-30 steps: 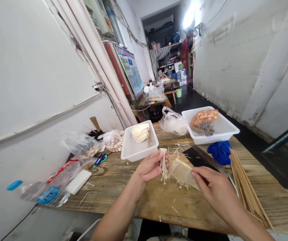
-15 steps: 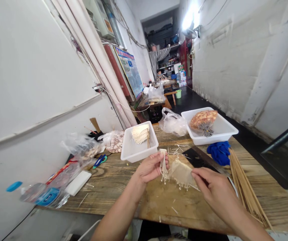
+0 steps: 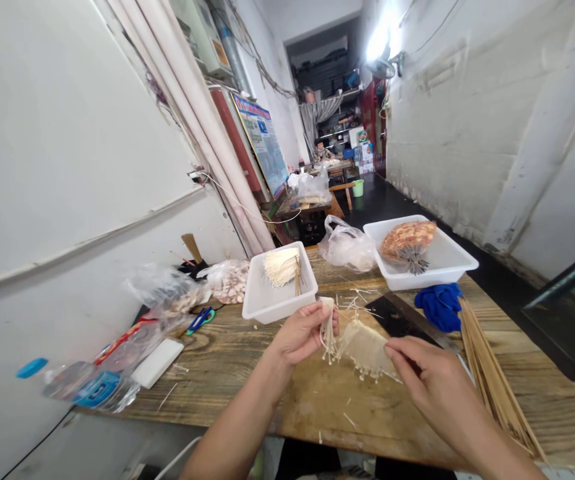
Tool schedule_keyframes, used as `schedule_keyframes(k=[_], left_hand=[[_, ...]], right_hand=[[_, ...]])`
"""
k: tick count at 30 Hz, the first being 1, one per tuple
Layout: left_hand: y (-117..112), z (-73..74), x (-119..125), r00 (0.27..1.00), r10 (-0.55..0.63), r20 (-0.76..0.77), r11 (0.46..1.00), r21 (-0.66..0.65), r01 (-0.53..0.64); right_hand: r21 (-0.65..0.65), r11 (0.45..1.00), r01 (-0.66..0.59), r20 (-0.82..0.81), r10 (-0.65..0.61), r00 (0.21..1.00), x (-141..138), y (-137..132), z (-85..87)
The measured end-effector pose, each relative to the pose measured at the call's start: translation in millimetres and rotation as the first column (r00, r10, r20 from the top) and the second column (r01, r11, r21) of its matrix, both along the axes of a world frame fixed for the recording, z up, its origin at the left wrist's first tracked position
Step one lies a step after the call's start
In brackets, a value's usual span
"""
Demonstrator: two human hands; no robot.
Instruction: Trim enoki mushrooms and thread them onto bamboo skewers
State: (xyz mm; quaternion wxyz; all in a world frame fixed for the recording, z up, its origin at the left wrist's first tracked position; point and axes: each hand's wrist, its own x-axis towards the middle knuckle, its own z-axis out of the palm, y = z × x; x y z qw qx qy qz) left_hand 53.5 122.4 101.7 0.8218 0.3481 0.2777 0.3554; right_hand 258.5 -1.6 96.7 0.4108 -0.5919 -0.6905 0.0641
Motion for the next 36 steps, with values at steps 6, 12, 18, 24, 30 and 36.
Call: schedule_keyframes(k=[6,12,18,24,30,36], left_hand=[[0,0.2,0,1.000,0.002,0.006,1.000,-0.001,-0.002],[-1,2.1,0,1.000,0.004,-0.005,1.000,0.011,-0.004],[-3,5.2,-1,0.999,0.021,-0.038,0.999,0.030,-0.020],[-4,8.4,0,0.997,0.023,-0.073,0.999,0.050,-0.019],[-5,10.6,3,0.993,0.028,-0.116,0.997,0.071,-0.019],[-5,13.3,2,0.983,0.019,-0.181,0.995,0.102,-0.001]], right_hand=[[-0.009,1.000,0.010,0.011,-0.010,1.000,0,1,-3.2],[-0.009,1.000,0.019,0.006,-0.019,1.000,1,0,-2.6],[0.046,0.999,0.010,0.036,-0.012,0.999,0,0,1.3],[0.062,0.998,-0.022,0.076,0.017,0.997,3,1,3.7],[0.052,0.998,-0.020,0.084,0.015,0.996,9,1,-0.7],[0.018,0.999,-0.033,0.048,0.032,0.998,14,0,5.3]])
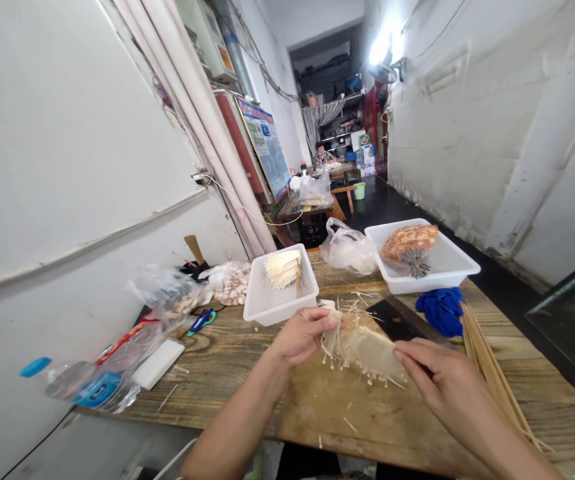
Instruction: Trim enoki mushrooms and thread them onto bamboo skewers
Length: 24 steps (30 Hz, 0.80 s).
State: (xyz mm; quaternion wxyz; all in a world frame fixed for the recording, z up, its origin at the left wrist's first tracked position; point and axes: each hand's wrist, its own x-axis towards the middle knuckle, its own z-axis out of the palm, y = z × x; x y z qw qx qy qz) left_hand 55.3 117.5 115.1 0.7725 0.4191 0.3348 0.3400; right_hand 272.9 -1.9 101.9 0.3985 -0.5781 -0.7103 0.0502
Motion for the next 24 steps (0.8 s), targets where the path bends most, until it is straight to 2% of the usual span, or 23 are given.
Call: schedule_keyframes(k=[4,9,14,17,21,24], left_hand=[[-1,1.0,0,0.997,-0.010,-0.077,0.998,0.064,0.015],[-3,1.4,0,0.996,0.004,-0.092,0.993,0.117,0.007],[-6,3.9,-1,0.994,-0.039,-0.105,0.991,0.126,0.053],[-7,4.6,0,0.994,-0.030,-0.104,0.992,0.119,0.042],[-9,1.9,4,0.994,-0.040,-0.105,0.991,0.121,0.053],[-11,1.2,6,0.995,-0.024,-0.099,0.984,0.175,0.041]], right_hand=[[-0.017,1.000,-0.001,-0.017,0.000,1.000,1,-1,3.0],[-0.062,0.998,0.016,-0.006,-0.017,1.000,-1,-5,5.5],[-0.103,0.994,0.037,0.020,-0.035,0.999,0,-7,3.4],[-0.123,0.991,0.055,0.024,-0.053,0.998,-2,-6,2.1],[-0.123,0.992,0.027,-0.006,-0.028,1.000,-7,-3,3.2],[-0.128,0.992,0.001,-0.054,-0.008,0.999,-8,2,2.4]])
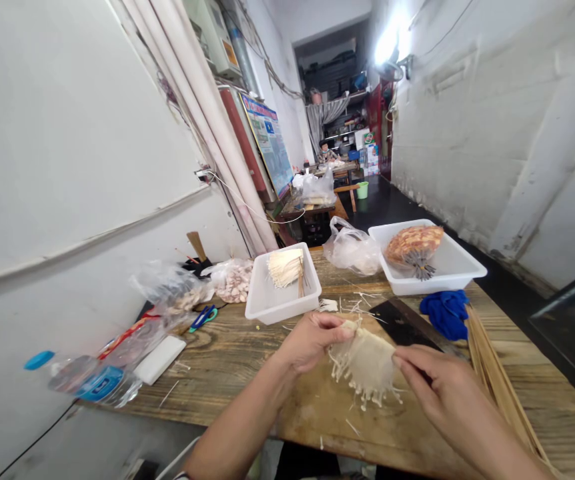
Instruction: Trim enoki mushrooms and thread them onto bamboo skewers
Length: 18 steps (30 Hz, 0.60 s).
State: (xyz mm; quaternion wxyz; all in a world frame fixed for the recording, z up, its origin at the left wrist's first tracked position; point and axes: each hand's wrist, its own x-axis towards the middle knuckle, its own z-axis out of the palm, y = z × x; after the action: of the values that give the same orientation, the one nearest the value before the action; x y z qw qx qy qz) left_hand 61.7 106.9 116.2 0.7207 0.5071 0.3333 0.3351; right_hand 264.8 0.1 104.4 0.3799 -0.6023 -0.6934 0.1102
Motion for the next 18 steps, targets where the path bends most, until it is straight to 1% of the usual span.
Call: schedule_keyframes(k=[2,6,8,10,13,16,18], left_hand=[[-1,1.9,-1,1.000,0.010,0.004,0.997,0.076,-0.010],[-6,8.5,-7,0.999,-0.034,-0.026,0.979,0.199,0.039],[-9,11.3,-11,0.998,-0.012,-0.059,0.964,0.265,0.027],[-12,13.6,-13,0.995,0.053,-0.087,0.929,0.368,-0.018],[-18,15.9,-14,0.988,0.141,-0.063,0.867,0.489,-0.093],[-23,17.3,-13,0.985,0.173,-0.022,0.821,0.555,-0.132],[-28,18.1,-14,0.980,0.198,-0.021,0.774,0.617,-0.143]], right_hand=[[-0.026,1.000,-0.008,-0.061,0.007,0.998,1,5,-2.2],[-0.094,0.994,-0.059,-0.194,0.040,0.980,3,14,-6.4],[-0.096,0.992,-0.078,-0.220,0.055,0.974,3,16,-6.3],[-0.071,0.994,-0.079,-0.226,0.061,0.972,2,16,-5.0],[-0.043,0.995,-0.090,-0.220,0.078,0.972,0,14,-3.6],[-0.024,0.994,-0.102,-0.232,0.094,0.968,1,14,-3.9],[-0.024,0.991,-0.128,-0.249,0.118,0.961,3,14,-3.8]])
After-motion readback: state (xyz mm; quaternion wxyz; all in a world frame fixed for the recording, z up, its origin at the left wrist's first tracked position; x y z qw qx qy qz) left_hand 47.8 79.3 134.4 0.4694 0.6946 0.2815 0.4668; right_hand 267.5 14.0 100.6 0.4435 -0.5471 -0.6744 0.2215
